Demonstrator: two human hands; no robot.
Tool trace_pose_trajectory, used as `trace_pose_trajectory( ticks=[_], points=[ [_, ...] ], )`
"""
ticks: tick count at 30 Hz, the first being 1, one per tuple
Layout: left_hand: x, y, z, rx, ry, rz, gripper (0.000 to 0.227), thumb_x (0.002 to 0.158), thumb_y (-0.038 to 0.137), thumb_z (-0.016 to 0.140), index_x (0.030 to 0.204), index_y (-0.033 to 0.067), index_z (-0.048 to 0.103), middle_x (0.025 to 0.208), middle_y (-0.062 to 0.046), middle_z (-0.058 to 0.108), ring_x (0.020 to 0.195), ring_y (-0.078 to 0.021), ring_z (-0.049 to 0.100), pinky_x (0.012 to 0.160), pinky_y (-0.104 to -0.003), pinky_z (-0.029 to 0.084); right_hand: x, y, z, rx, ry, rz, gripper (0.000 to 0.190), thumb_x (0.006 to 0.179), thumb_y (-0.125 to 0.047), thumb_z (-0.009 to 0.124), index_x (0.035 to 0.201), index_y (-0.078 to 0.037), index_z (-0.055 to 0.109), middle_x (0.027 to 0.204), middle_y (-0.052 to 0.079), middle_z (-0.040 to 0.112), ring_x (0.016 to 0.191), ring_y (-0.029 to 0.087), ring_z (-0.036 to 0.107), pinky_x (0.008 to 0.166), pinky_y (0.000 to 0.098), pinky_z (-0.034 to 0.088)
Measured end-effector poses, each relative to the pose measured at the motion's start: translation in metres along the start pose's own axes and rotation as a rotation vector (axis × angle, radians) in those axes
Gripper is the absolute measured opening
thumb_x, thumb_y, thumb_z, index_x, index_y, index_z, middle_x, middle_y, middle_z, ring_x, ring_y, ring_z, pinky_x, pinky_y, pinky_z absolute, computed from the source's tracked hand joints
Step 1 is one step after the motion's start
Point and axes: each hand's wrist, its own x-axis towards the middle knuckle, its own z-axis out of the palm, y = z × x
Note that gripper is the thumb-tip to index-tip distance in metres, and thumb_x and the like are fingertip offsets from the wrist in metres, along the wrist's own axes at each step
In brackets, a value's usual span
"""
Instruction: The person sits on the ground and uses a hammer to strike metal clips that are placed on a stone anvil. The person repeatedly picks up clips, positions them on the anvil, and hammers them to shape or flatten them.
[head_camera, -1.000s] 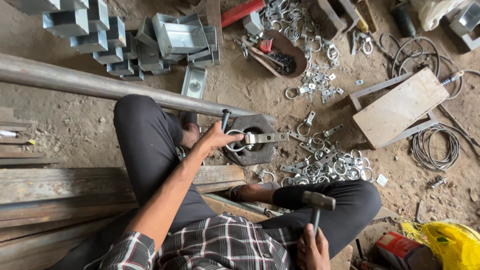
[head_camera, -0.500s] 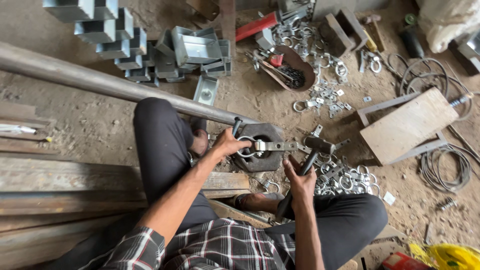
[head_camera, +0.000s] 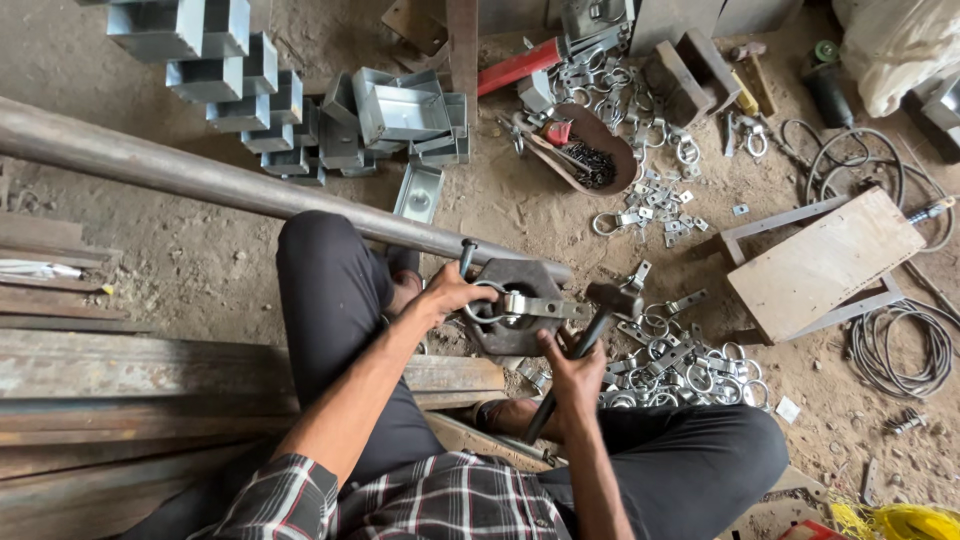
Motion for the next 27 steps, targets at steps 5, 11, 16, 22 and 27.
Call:
trace_pose_trajectory(
  ticks=[5,11,16,22,27],
  points=[
    [0.005,-0.002,-0.013,0.070,-0.049,-0.068,0.073,0.065,0.027,0.090,0.124,-0.0018,0.057,0.111,-0.019,0.068,0.105,-0.0283,0.067,0.091,-0.043,0.055,-0.012,-0.005,-0.001,-0.031,-0.073,0.033,0.058,0.074,-0.036,0.088,0.109,-0.001,0.058,0.112,0.019,0.072,0.099,0.027,0.074,0.091,0.0467,0.063],
    [-0.010,0.001,-0.009,0.002,0.058,-0.109,0.087,0.065,0.038,0.096,0.126,-0.0025,0.050,0.114,-0.021,0.065,0.105,-0.0284,0.066,0.092,-0.041,0.057,-0.027,-0.014,-0.059,0.104,-0.090,0.232,0.048,0.075,-0.033,0.084,0.108,-0.003,0.066,0.093,0.012,0.078,0.076,0.017,0.078,0.070,0.0293,0.067],
    [-0.088,0.029,-0.010,-0.029,0.344,0.121,0.057,0.081,0.047,0.087,0.106,0.0044,0.060,0.087,-0.009,0.065,0.075,-0.0181,0.064,0.071,-0.034,0.055,-0.078,0.031,-0.156,-0.097,-0.024,0.294,0.037,0.081,-0.026,0.082,0.100,-0.003,0.060,0.061,0.008,0.057,0.043,0.018,0.049,0.039,0.0333,0.036],
    [-0.192,0.069,-0.016,-0.317,0.274,0.387,0.045,0.091,0.041,0.079,0.070,0.0130,0.050,0.058,0.005,0.054,0.051,-0.0060,0.050,0.047,-0.024,0.040,-0.103,0.120,-0.207,-0.166,0.111,0.225,0.030,0.080,-0.014,0.083,0.093,-0.003,0.058,0.049,0.006,0.051,0.039,0.016,0.048,0.039,0.0323,0.034],
    [-0.219,0.081,-0.038,-0.237,0.318,0.620,0.051,0.102,0.039,0.076,0.075,0.0130,0.041,0.066,0.003,0.042,0.060,-0.0049,0.042,0.054,-0.020,0.036,-0.096,0.118,-0.202,-0.167,0.085,0.237,0.028,0.086,-0.019,0.080,0.091,-0.003,0.058,0.054,0.007,0.052,0.038,0.017,0.045,0.037,0.0334,0.033]
  ],
)
